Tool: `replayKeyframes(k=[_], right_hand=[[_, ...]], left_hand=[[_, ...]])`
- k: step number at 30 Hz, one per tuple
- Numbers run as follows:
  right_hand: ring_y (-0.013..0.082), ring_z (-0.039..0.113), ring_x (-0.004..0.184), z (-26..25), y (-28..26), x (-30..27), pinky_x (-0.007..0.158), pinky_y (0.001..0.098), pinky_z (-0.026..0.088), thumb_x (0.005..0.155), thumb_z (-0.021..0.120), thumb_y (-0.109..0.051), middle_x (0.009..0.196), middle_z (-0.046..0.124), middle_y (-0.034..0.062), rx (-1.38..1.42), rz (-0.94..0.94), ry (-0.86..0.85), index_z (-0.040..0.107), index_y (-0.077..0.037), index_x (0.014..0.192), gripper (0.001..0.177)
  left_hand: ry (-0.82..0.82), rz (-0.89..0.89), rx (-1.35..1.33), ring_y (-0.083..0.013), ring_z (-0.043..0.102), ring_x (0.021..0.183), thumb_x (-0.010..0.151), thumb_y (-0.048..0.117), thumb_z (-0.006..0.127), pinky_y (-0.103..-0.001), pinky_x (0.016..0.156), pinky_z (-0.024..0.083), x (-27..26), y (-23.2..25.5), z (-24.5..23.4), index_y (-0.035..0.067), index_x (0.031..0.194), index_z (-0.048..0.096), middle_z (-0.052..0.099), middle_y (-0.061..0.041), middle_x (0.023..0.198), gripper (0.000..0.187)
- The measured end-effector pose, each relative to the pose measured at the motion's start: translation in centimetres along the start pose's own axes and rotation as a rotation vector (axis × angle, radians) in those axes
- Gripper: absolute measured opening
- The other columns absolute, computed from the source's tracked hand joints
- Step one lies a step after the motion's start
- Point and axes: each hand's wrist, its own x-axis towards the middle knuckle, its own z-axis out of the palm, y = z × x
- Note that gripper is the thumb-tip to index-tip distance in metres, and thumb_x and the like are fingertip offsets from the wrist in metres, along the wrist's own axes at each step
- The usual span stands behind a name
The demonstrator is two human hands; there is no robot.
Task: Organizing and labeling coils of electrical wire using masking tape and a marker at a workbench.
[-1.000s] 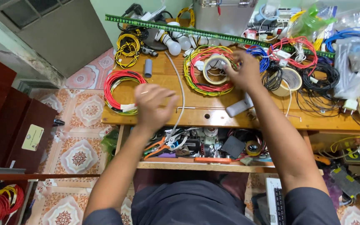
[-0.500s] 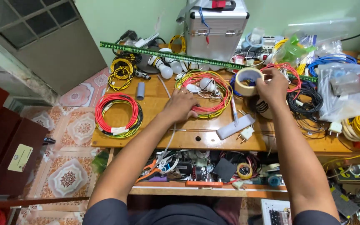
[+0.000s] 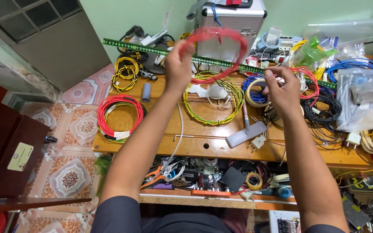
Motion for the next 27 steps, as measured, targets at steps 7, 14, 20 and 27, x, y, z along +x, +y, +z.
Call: replayKeyframes(k=[7,14,20,27], right_hand=[[0.0145,0.067,0.084,1.7,-3.6,-1.8,0.064,0.0247,0.053,0.109,0.056,-0.022,0.106,0.067,0.0108,0.043,-0.001,-0.114,0.062,-0.008,0.127,0.024],[0.0250,0.069,0.105,4.9,-4.2,-2.3,0.092,0.0381,0.060,0.100,0.060,-0.018,0.138,0.057,0.0212,0.153,-0.161,-0.302,0.038,-0.011,0.149,0.054],[0.0213,0.077,0.088,8.9,-3.7,-3.3,0.075,0.0308,0.063,0.091,0.073,-0.025,0.120,0.068,0.0144,0.012,-0.035,-0.434,0.033,-0.017,0.153,0.074],[0.0241,0.064,0.074,9.3,3.4,-2.4,0.068,0.0370,0.050,0.103,0.064,-0.020,0.083,0.069,0.0081,-0.236,-0.386,-0.414,0.073,-0.005,0.097,0.019]], left_hand=[[0.048,-0.256,-0.433,-0.0055,0.030,0.040,0.093,0.054,0.059,-0.025,0.029,0.027,0.7,5.6,-2.5,0.012,0.098,0.067,0.044,0.006,0.064,0.044],[0.088,-0.253,-0.610,-0.0019,0.028,0.045,0.097,0.045,0.062,-0.022,0.035,0.026,-0.7,4.3,-3.3,0.008,0.104,0.063,0.047,0.006,0.066,0.038],[0.230,-0.119,-0.690,-0.0018,0.032,0.050,0.099,0.044,0.064,-0.021,0.039,0.028,-1.9,5.2,-3.4,0.009,0.106,0.060,0.053,0.003,0.078,0.036],[0.501,-0.037,-0.587,-0.0046,0.038,0.055,0.097,0.045,0.068,-0.023,0.043,0.031,-1.4,5.4,-7.5,0.016,0.109,0.060,0.049,0.005,0.073,0.033]])
